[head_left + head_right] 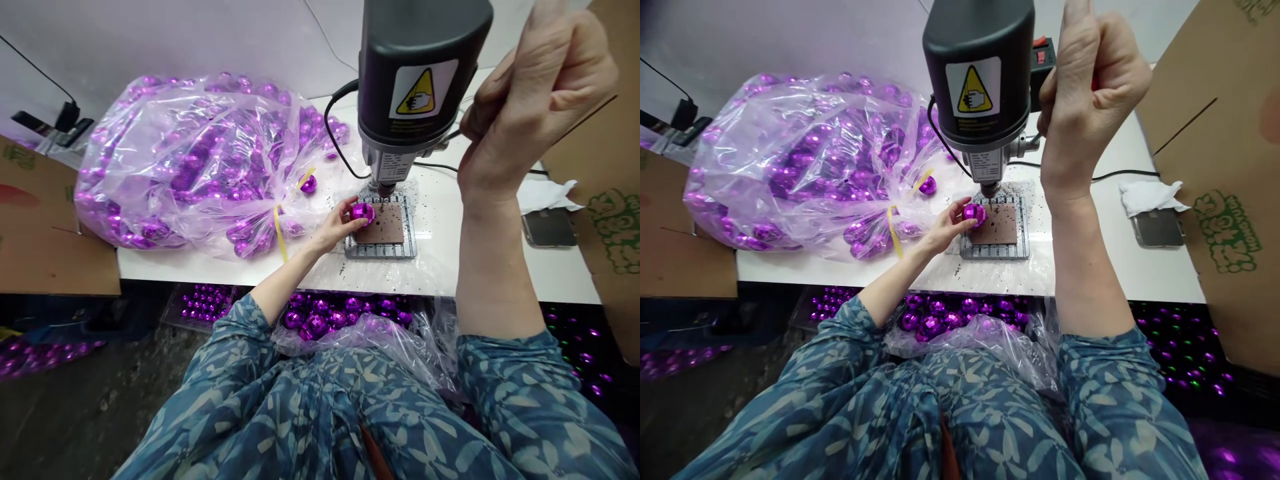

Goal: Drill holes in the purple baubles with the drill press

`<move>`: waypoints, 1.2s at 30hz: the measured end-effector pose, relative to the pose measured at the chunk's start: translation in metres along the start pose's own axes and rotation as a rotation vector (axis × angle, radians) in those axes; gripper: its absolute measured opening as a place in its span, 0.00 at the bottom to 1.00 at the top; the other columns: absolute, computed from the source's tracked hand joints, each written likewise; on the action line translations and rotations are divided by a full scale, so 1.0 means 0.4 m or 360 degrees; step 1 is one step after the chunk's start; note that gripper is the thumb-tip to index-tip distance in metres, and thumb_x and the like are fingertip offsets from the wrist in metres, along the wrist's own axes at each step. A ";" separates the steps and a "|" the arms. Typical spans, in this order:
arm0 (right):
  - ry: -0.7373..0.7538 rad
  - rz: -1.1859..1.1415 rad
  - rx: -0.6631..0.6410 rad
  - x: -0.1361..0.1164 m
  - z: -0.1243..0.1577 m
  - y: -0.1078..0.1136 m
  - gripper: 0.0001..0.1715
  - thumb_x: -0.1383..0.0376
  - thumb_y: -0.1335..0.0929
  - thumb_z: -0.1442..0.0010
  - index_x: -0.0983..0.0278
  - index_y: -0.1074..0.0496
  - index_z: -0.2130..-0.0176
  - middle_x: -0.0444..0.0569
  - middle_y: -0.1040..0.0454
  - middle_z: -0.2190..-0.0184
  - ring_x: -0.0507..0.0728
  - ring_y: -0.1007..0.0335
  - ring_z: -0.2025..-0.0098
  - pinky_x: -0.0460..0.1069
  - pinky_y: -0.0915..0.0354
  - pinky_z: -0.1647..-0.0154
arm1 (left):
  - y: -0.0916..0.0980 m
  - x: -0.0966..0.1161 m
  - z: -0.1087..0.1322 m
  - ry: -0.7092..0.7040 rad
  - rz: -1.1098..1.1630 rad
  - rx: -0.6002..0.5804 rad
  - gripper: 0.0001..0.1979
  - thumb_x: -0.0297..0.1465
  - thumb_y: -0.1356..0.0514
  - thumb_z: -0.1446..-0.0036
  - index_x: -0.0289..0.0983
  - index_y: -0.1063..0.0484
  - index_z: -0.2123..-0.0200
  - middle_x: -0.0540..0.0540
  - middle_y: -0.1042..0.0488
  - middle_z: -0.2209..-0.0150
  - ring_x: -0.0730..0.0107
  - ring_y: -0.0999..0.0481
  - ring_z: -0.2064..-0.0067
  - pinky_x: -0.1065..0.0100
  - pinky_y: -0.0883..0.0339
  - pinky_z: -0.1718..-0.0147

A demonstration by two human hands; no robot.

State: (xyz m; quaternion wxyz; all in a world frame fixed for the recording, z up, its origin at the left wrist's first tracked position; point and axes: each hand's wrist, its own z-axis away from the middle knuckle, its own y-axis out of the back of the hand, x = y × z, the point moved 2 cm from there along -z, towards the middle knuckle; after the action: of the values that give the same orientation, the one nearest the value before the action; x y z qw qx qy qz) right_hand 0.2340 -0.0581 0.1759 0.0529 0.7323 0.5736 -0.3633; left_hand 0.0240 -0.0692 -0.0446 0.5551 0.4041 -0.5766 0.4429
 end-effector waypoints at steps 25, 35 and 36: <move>0.0144 -0.0091 -0.0027 0.029 0.007 0.005 0.38 0.36 0.33 0.42 0.62 0.51 0.75 0.36 0.50 0.85 0.41 0.52 0.84 0.46 0.58 0.80 | -0.114 -0.013 -0.009 -0.0315 -0.0585 0.0091 0.29 0.36 0.22 0.43 0.39 0.28 0.43 0.39 0.20 0.43 0.52 0.19 0.41 0.48 0.26 0.36; 0.0268 -0.0224 0.0135 -0.001 0.107 0.035 0.41 0.46 0.30 0.35 0.68 0.54 0.78 0.39 0.58 0.85 0.38 0.50 0.83 0.42 0.53 0.78 | -0.114 -0.014 -0.004 -0.0267 -0.0457 0.0074 0.28 0.37 0.22 0.43 0.41 0.29 0.45 0.39 0.20 0.42 0.50 0.19 0.40 0.44 0.25 0.35; 0.0281 -0.0230 0.0146 0.001 0.114 0.037 0.42 0.46 0.30 0.35 0.68 0.55 0.78 0.39 0.59 0.85 0.38 0.50 0.83 0.41 0.53 0.78 | -0.114 -0.013 -0.003 -0.0267 -0.0458 0.0073 0.28 0.37 0.22 0.43 0.41 0.29 0.45 0.38 0.20 0.42 0.50 0.19 0.40 0.44 0.25 0.35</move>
State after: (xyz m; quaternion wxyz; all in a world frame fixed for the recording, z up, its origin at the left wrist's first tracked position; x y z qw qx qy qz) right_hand 0.2258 -0.0853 0.1375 -0.0578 0.7198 0.6101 -0.3261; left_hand 0.0683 -0.0810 -0.0470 0.5533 0.5305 -0.5469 0.3367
